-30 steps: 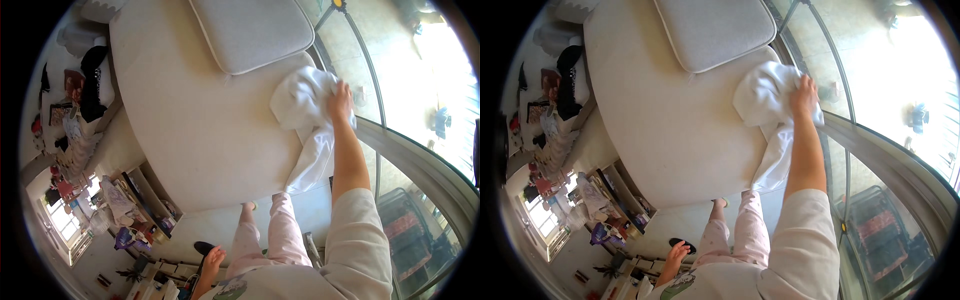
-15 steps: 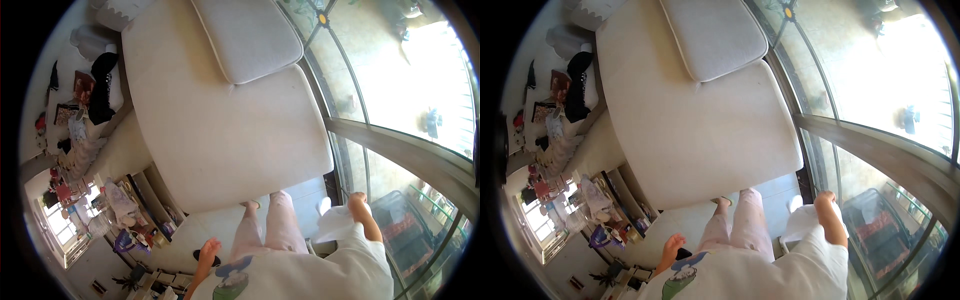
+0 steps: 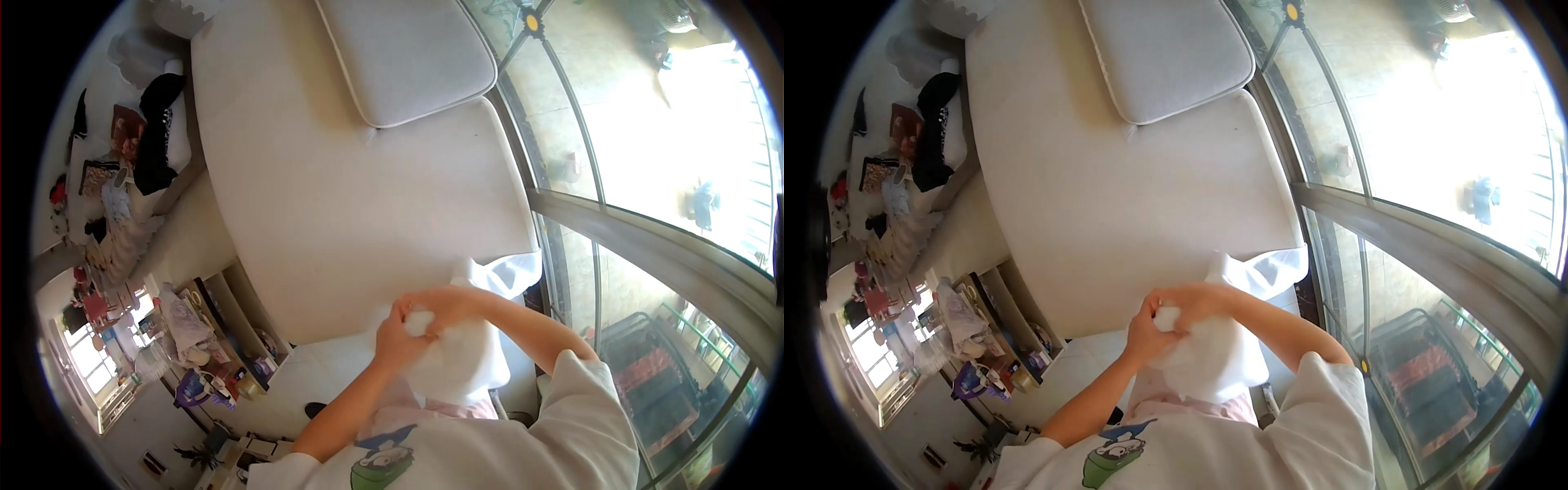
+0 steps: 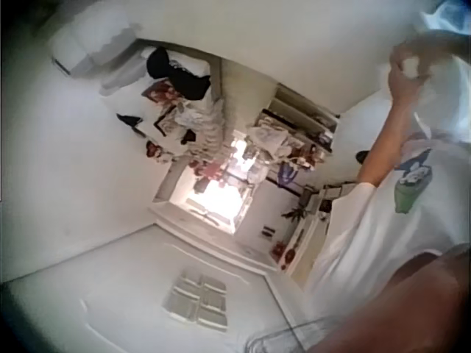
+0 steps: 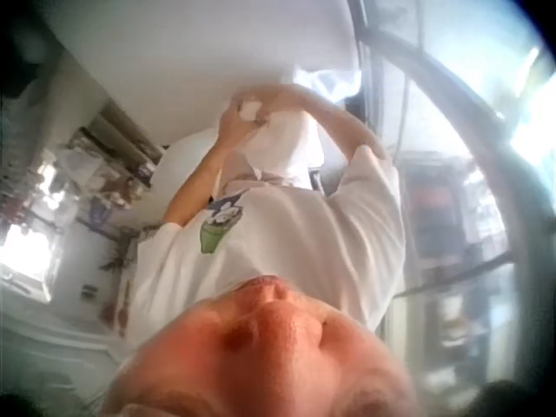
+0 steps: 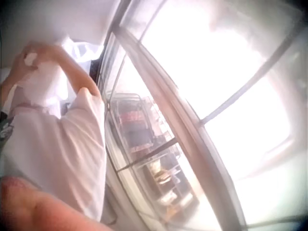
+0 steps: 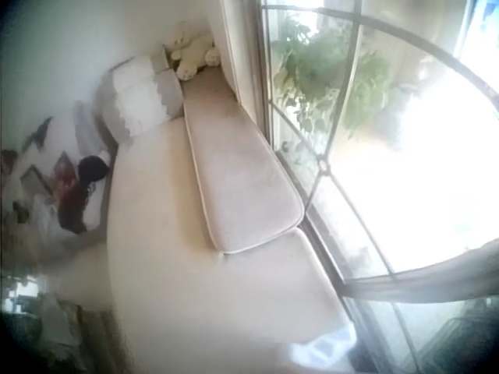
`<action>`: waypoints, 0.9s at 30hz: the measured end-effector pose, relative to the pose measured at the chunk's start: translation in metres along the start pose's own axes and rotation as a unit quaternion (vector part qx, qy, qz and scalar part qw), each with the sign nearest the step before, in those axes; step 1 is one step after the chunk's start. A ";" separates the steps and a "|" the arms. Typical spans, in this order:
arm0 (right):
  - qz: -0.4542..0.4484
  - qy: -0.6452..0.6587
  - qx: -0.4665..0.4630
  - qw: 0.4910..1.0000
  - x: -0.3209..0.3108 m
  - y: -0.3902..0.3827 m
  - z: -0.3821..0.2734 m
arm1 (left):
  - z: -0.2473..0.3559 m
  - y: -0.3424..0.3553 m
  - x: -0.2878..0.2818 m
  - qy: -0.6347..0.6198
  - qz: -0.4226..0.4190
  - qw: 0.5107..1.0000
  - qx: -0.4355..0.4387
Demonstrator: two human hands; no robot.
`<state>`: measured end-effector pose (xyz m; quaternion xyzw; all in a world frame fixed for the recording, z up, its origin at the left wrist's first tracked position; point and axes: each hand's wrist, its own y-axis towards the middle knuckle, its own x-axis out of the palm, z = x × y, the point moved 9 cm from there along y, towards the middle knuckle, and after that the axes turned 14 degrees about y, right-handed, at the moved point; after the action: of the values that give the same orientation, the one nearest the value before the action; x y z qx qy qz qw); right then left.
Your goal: Folding various laundry items and placing them on a sofa or shelf.
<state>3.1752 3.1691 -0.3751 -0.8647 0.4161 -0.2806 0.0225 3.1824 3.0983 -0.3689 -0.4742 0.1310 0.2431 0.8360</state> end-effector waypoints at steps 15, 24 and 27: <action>0.248 -0.443 -0.014 0.861 -0.223 0.043 0.140 | -0.119 0.033 0.037 -0.160 -0.002 0.970 -0.185; 0.675 -0.417 -0.045 0.607 -0.326 -0.035 0.039 | -0.106 0.034 0.040 -0.129 -0.020 0.969 -0.209; 0.415 -0.494 -0.058 0.762 -0.284 0.041 0.055 | -0.104 0.035 0.042 -0.131 -0.038 0.970 -0.202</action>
<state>3.0332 3.3393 -0.5652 -0.6257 0.6815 0.2467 0.2885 3.2004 3.0365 -0.4670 -0.6018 -0.0501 0.2924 0.7415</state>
